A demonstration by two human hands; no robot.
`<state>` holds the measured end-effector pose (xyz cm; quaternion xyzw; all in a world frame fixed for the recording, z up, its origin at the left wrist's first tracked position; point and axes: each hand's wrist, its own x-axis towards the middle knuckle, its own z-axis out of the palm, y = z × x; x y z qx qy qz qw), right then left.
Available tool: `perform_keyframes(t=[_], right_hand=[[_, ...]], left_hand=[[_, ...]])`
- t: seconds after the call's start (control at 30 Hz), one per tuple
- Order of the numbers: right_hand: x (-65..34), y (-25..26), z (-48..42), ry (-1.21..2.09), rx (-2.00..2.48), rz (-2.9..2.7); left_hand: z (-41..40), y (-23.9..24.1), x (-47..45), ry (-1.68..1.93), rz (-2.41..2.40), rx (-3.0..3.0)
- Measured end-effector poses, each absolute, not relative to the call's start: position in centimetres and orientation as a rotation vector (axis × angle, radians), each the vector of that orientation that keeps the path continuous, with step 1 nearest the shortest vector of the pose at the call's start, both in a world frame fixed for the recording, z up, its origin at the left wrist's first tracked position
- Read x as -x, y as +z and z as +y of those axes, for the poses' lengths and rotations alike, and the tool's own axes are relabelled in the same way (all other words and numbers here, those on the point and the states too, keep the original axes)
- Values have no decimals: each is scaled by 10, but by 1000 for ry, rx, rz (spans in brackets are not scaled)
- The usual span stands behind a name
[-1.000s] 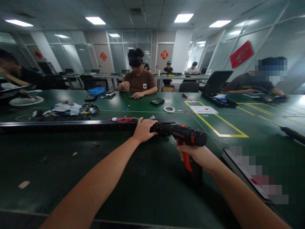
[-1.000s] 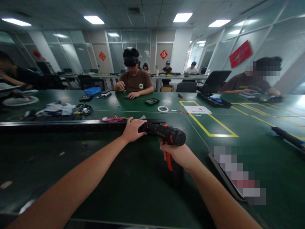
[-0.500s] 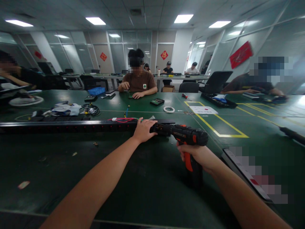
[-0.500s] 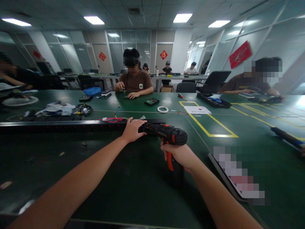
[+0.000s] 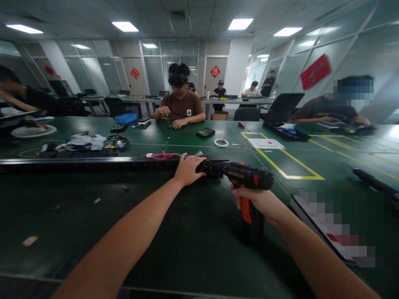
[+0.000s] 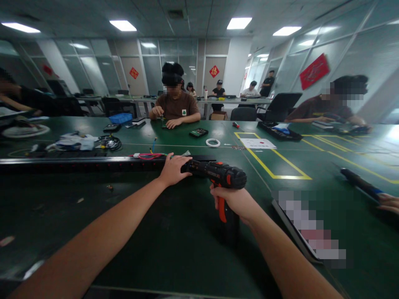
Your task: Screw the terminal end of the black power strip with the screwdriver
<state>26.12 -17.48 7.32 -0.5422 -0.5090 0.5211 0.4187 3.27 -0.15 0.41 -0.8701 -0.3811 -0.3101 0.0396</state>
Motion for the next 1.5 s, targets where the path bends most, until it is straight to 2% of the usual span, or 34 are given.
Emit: perform_keyframes(t=[1.5], right_hand=[[-254, 77, -177, 1270, 1413, -1297]], left_hand=[[-3, 5, -33, -936, -1186, 2669]])
